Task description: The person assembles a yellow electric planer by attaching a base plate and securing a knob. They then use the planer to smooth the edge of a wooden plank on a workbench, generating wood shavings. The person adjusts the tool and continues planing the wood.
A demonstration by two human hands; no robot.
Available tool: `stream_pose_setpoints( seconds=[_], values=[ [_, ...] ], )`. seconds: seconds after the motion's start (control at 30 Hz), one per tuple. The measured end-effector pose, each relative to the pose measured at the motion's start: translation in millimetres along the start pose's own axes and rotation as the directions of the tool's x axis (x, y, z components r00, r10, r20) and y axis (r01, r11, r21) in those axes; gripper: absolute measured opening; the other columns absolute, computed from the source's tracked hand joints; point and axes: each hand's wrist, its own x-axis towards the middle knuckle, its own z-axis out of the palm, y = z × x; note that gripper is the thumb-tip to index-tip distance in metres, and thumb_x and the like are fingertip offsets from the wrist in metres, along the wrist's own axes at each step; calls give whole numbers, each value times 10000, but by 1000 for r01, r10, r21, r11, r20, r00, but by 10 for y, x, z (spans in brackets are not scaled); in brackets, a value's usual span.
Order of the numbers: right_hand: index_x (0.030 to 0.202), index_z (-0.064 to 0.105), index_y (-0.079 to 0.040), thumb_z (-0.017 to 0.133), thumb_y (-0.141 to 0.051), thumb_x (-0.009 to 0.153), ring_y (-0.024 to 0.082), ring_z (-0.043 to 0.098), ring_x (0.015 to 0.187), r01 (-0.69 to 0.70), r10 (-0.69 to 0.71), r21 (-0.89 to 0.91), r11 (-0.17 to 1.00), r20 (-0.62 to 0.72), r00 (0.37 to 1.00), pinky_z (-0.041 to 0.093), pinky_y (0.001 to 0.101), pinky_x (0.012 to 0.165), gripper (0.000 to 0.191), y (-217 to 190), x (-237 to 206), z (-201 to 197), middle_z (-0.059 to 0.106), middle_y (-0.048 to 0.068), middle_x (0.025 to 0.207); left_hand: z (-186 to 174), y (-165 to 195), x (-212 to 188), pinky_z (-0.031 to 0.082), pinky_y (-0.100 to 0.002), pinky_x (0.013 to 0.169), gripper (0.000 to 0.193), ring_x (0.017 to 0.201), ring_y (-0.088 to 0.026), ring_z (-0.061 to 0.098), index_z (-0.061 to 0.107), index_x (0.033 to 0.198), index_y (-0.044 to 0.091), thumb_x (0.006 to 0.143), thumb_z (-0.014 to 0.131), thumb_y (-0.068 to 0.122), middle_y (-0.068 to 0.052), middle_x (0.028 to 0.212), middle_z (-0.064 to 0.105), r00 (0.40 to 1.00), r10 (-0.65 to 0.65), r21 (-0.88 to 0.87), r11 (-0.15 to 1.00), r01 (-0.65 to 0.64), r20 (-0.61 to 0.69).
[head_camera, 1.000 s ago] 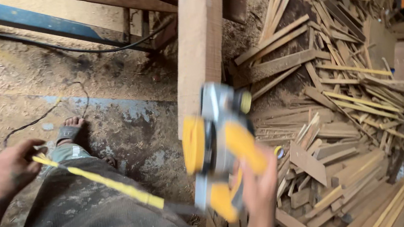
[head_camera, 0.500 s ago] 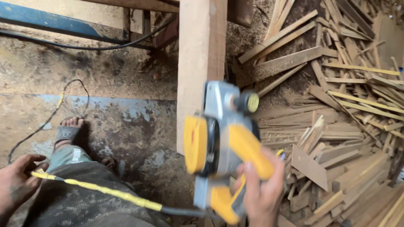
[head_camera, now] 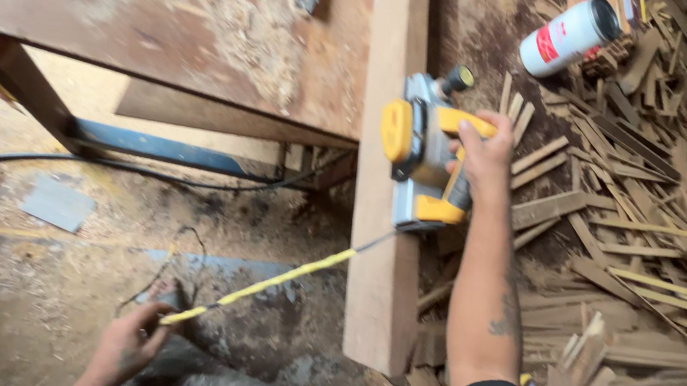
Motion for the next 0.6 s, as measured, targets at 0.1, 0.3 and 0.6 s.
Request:
stream_pose_setpoints(
  seconds=[0.1, 0.3, 0.6],
  values=[
    [1311, 488, -41, 701, -95, 949, 145, 662, 681, -9, 9, -40, 999, -2, 1000, 536, 311, 432, 423, 78, 60, -70, 667, 91, 937, -281, 40, 185, 584, -368, 802, 423, 902, -247, 765, 730, 1100, 104, 746, 834, 310, -102, 955, 797, 979, 169, -50, 985, -164, 111],
    [1328, 489, -45, 674, -82, 950, 142, 664, 695, -72, 68, -73, 995, -46, 997, 532, 297, 447, 422, 40, 35, -56, 669, 99, 923, -722, 15, 698, 561, -384, 946, 437, 1082, -280, 723, 743, 1146, 100, 848, 759, 419, -136, 1108, 760, 911, 129, -23, 991, -130, 391],
    [1374, 475, -23, 655, -61, 970, 195, 617, 578, 14, -10, 44, 999, -101, 995, 506, 315, 459, 445, -561, -96, 924, 680, 176, 932, -1052, 19, 1165, 572, -369, 939, 395, 1013, -281, 745, 740, 1072, 68, 883, 674, 409, -150, 1027, 766, 968, -55, -26, 998, 64, 246]
  ],
)
